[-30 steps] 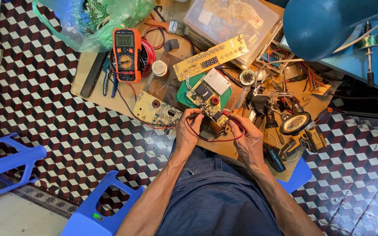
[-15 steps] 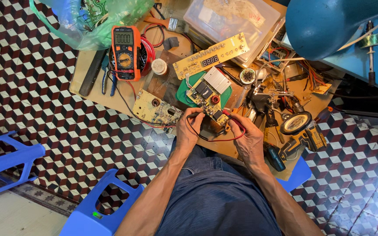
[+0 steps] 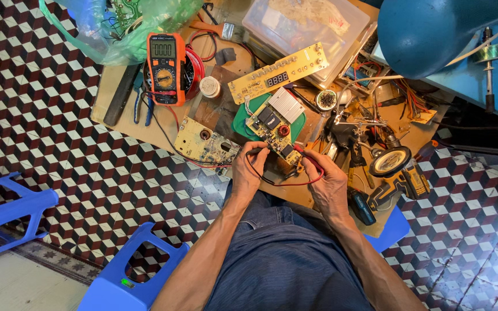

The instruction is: The person tests a circuit board using a multimeter, connecting probes to various points on the board and observing readings. They plug in a power cord, adjust connections, and flip the board to inspect both sides.

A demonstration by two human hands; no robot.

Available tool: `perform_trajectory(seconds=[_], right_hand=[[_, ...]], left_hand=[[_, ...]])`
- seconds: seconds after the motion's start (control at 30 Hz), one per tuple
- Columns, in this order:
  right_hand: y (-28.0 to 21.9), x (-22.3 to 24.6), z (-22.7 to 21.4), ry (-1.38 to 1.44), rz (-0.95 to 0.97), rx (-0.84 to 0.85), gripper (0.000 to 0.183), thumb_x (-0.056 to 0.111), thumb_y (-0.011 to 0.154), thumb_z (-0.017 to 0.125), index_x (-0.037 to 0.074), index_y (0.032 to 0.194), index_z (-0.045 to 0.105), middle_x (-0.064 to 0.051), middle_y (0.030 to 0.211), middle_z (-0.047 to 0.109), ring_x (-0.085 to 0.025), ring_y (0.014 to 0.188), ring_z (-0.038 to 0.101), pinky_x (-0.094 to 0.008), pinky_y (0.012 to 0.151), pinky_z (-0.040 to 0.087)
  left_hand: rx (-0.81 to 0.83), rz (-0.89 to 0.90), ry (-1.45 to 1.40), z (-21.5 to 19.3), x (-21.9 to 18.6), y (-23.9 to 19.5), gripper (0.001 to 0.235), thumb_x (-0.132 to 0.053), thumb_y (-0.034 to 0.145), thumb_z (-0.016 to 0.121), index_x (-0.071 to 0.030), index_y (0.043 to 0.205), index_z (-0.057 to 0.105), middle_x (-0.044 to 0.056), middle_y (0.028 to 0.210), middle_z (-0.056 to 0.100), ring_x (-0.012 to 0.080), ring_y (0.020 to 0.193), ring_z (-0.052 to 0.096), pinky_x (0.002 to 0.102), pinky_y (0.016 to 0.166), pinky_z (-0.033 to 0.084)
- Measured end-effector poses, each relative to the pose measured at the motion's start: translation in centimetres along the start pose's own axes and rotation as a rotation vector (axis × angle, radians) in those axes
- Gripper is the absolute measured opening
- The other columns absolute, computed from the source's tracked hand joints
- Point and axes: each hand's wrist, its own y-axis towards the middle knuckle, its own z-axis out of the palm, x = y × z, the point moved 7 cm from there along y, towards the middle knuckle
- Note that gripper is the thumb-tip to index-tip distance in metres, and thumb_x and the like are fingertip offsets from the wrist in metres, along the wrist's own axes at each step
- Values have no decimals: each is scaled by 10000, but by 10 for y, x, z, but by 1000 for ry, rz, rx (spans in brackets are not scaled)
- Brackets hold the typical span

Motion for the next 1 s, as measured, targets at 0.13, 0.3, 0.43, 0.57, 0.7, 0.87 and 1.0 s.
perform_trajectory(seconds=[0.13, 0.3, 0.43, 0.57, 0.7, 0.87, 1.0], right_hand=[[0, -1, 0, 0, 6, -2, 255, 163, 997, 668, 15, 1197, 722, -45, 936, 675, -103, 805, 607, -244, 703, 498], [1, -4, 0, 7, 11, -5, 253, 156, 995, 671, 17, 1201, 721, -44, 933, 675, -97, 814, 616, -238, 713, 503], [1, -6, 1, 3, 9, -10, 249, 152, 990, 676, 17, 1195, 721, -39, 933, 679, -93, 817, 621, -233, 713, 504], [1, -7, 1, -1, 18, -7, 252, 150, 988, 678, 17, 1197, 724, -42, 924, 674, -96, 805, 614, -238, 704, 500], [1, -6, 1, -9, 11, -5, 252, 142, 988, 680, 18, 1202, 725, -45, 920, 670, -99, 801, 609, -240, 704, 499], [0, -4, 2, -23, 1, -4, 244, 136, 985, 679, 18, 1194, 721, -37, 944, 684, -91, 818, 621, -234, 721, 505], [0, -6, 2, -24, 16, -3, 249, 138, 986, 680, 16, 1199, 721, -48, 930, 678, -97, 811, 615, -236, 715, 498]], left_hand=[[-5, -5, -37, 0, 1, 0, 191, -133, 981, 668, 7, 1111, 677, 110, 973, 761, 149, 897, 743, 280, 748, 594], [-10, -6, -33, 0, 0, 0, 188, -128, 977, 671, 8, 1106, 680, 114, 964, 762, 150, 885, 744, 281, 741, 594], [-12, -10, -4, -1, -1, 0, 187, -127, 978, 670, 8, 1107, 680, 115, 955, 760, 151, 871, 741, 286, 733, 592], [0, 27, -2, 0, -5, 0, 182, -130, 987, 660, 7, 1107, 676, 113, 952, 760, 146, 870, 740, 283, 731, 589], [7, 100, 88, 0, -9, -4, 161, -125, 1000, 655, -14, 1114, 682, 107, 931, 755, 144, 838, 735, 284, 706, 582], [19, 145, 82, 1, -9, -11, 141, -110, 1008, 648, -34, 1125, 668, 82, 1040, 764, 133, 908, 739, 276, 739, 585], [0, 116, 35, -1, -5, -11, 141, -119, 1005, 661, -36, 1118, 670, 80, 1140, 756, 120, 974, 741, 266, 792, 604]])
